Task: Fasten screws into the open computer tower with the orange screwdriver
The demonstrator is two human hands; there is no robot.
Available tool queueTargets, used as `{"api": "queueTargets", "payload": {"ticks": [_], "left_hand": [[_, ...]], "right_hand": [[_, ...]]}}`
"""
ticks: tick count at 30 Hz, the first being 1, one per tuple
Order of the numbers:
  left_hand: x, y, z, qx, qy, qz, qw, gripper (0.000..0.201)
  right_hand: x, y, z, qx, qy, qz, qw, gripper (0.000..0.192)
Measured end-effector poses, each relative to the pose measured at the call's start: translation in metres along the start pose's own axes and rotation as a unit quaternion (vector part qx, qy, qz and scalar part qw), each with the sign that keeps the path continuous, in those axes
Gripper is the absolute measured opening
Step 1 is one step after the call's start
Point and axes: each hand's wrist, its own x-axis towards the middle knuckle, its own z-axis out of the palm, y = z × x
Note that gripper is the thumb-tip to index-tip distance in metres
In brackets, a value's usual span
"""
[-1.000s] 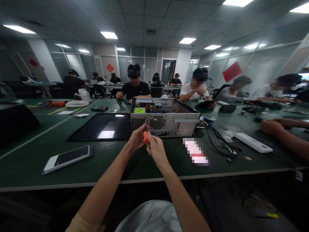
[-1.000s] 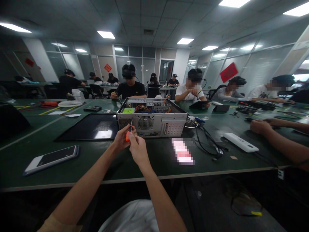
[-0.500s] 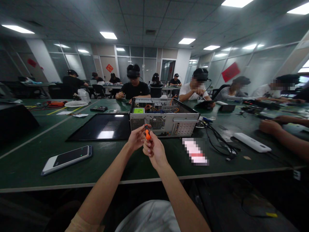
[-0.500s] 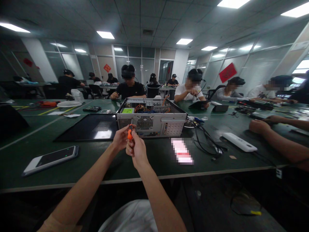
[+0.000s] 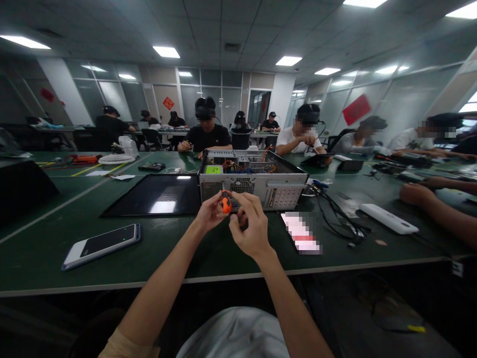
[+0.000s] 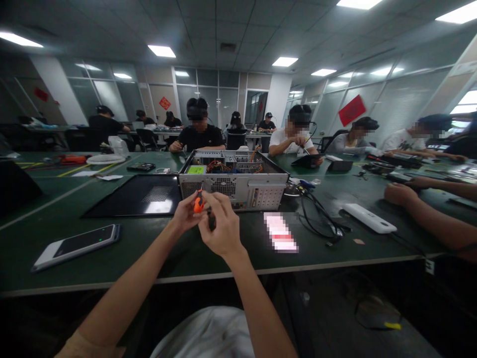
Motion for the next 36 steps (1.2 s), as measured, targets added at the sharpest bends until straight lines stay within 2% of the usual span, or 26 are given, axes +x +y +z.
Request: {"api": "queueTargets", "payload": {"ticks": [3,6,10,16,21,24,31,36], "left_hand": [[0.001,0.000,-0.004,-0.014,0.025,0.008,1.000,0.019],[0.004,0.000,-0.009,-0.025,0.038,0.026,0.999,0.018],[0.005,0.001,-0.012,-0.015,0.044,0.034,0.998,0.019],[0.003,0.002,-0.006,0.002,0.034,0.011,0.999,0.023],[0.006,0.001,-0.011,0.003,0.020,0.010,1.000,0.025],[0.007,0.001,-0.015,0.015,0.016,0.020,1.000,0.025],[0.006,0.003,-0.016,0.035,0.014,0.021,0.999,0.027],[0.006,0.001,-0.013,0.121,0.033,0.076,0.989,0.033]], "right_hand": [[0.008,-0.001,-0.001,-0.085,-0.081,-0.107,0.987,0.041],[0.012,0.002,0.006,-0.115,-0.110,-0.144,0.977,0.038],[0.010,0.009,0.015,-0.096,-0.092,-0.140,0.981,0.035],[0.010,0.021,0.017,-0.044,-0.047,-0.093,0.994,0.023],[0.019,0.025,0.016,-0.081,-0.021,-0.141,0.986,0.018],[0.022,0.026,0.019,-0.074,-0.033,-0.154,0.985,0.018],[0.018,0.034,0.029,-0.061,-0.060,-0.116,0.990,0.024],[0.023,0.042,0.029,-0.053,-0.069,-0.125,0.988,0.025]]}}
